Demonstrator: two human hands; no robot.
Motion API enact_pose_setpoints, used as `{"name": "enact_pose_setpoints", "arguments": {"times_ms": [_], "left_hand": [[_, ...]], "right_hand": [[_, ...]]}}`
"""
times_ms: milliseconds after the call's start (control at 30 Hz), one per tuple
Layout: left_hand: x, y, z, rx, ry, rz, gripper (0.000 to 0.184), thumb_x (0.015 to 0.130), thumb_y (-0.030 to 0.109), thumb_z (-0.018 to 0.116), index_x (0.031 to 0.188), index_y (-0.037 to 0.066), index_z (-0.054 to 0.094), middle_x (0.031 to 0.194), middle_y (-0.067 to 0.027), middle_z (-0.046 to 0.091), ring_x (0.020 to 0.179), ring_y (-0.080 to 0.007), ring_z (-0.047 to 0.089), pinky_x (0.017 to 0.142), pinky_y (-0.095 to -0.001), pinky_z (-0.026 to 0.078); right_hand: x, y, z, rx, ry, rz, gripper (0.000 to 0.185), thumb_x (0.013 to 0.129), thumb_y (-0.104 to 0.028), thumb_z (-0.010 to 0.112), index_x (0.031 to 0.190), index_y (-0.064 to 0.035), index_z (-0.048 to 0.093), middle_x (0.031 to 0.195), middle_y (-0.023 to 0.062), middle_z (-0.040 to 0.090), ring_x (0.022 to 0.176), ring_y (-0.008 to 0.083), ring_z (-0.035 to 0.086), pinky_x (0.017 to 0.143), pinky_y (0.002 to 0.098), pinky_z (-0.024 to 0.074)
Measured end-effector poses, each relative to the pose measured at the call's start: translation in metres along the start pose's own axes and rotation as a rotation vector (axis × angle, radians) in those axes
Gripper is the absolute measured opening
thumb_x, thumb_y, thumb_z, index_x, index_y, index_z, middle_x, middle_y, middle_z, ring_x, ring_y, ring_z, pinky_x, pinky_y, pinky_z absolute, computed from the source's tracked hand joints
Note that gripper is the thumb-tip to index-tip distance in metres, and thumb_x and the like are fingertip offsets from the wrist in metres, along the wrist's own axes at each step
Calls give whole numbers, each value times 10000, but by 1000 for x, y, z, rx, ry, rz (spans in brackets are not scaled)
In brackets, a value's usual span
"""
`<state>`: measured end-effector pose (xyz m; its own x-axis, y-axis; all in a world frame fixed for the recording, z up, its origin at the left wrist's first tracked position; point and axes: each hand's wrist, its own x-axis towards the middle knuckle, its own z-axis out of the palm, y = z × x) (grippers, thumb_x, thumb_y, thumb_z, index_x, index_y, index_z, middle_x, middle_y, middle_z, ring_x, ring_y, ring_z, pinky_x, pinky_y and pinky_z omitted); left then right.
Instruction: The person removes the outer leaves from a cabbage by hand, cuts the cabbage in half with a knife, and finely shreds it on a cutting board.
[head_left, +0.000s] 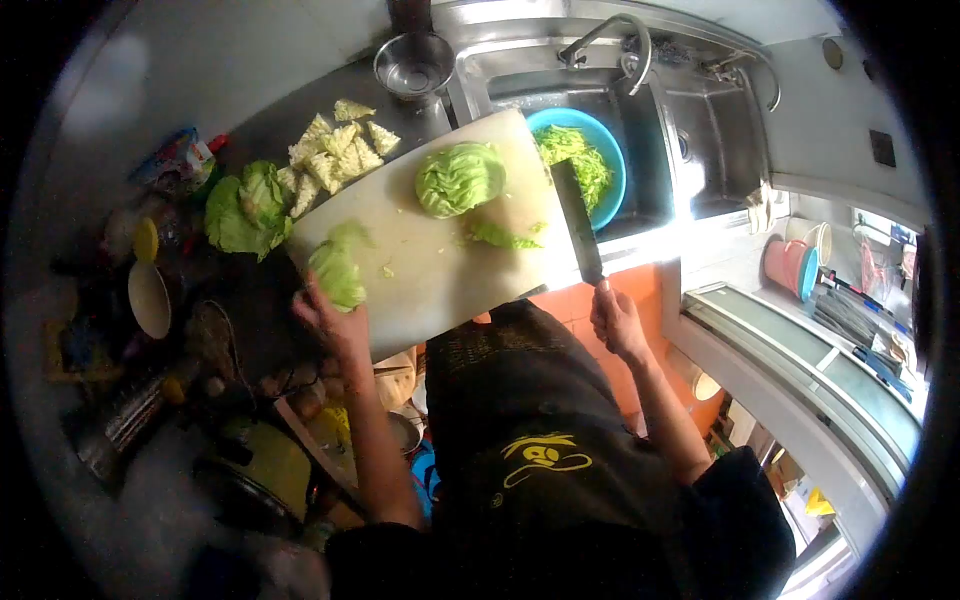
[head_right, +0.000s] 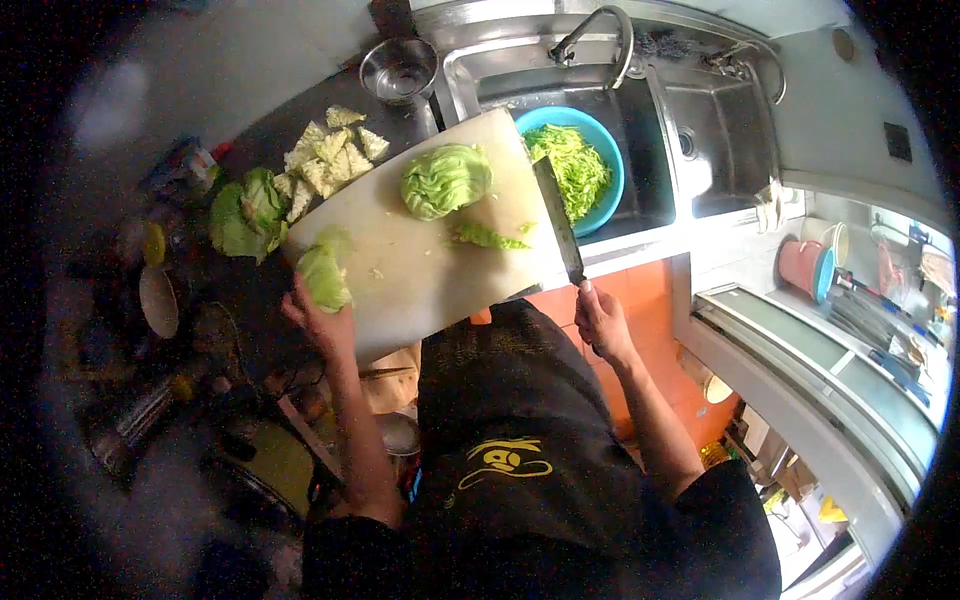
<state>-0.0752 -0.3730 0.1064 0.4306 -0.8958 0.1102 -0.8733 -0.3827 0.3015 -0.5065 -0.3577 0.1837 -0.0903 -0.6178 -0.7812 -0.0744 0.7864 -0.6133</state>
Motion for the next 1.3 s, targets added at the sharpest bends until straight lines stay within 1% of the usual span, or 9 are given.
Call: {"name": "enact_pose_setpoints", "arguments": {"times_ms": [67,200,333,500,733,833,933,1167,1300], "left_hand": [[-2,9,-8,348,-71,237,976,680,199,851,1537,177,384,1269,-204,493,1316,-398,434,1042,-592,391],[-33,-23,63,565,-99,488,860,804,211,747,1566,220,350,1383,-180,417,1346,-394,403,1038,-638,353],[-40,6,35,423,-245,367,821,841,236,722,1568,198,342,1450,-179,383,1410,-387,340,1074,-650,309],[-18,67,7,55,-303,367,855,806,246,786,1516,47,355,1524,-207,331,1433,-402,308,1140,-587,293],[64,159,65,-205,-378,629,1038,762,189,833,1591,119,212,1556,-233,300,1433,-431,318,1165,-524,328],[80,160,93,-252,-625,484,1066,764,215,832,1606,165,182,1572,-223,286,1431,-437,325,1163,-534,333],[65,157,99,-160,-550,511,1049,779,260,819,1607,187,181,1581,-225,274,1428,-454,320,1149,-556,342],[43,138,110,-395,-278,566,936,819,337,780,1543,16,280,1534,-251,329,1394,-463,349,1128,-563,356],[53,115,123,-462,-340,589,809,829,302,770,1473,-10,391,1484,-287,365,1372,-472,362,1113,-552,368]], "right_hand": [[0,-1,1,-9,4,2,488,1063,-508,443,784,-109,467,599,-42,406,453,60,356,411,247,301],[1,-4,1,28,-12,5,485,1061,-515,447,791,-111,467,609,-39,409,464,60,354,417,244,294],[0,1,-1,49,-7,-7,484,1062,-514,445,788,-115,464,608,-41,398,465,60,343,419,238,285],[1,15,-5,127,-23,19,473,1053,-507,473,802,-106,487,609,-45,392,477,60,352,416,239,285],[7,31,3,72,-75,14,550,1066,-511,435,771,-64,558,649,-21,471,590,87,430,532,267,359],[6,22,15,-27,-121,17,585,1071,-515,411,790,-27,570,668,8,498,626,119,470,569,310,401],[9,17,26,-60,-156,-41,601,1072,-515,406,839,9,588,684,32,520,653,148,497,608,336,432],[18,-30,56,-149,-157,-136,573,1072,-471,434,904,45,614,710,104,583,705,211,571,707,400,486],[31,-48,77,-259,-141,-215,569,1061,-454,468,866,54,636,713,186,621,690,291,605,712,435,498]]}}
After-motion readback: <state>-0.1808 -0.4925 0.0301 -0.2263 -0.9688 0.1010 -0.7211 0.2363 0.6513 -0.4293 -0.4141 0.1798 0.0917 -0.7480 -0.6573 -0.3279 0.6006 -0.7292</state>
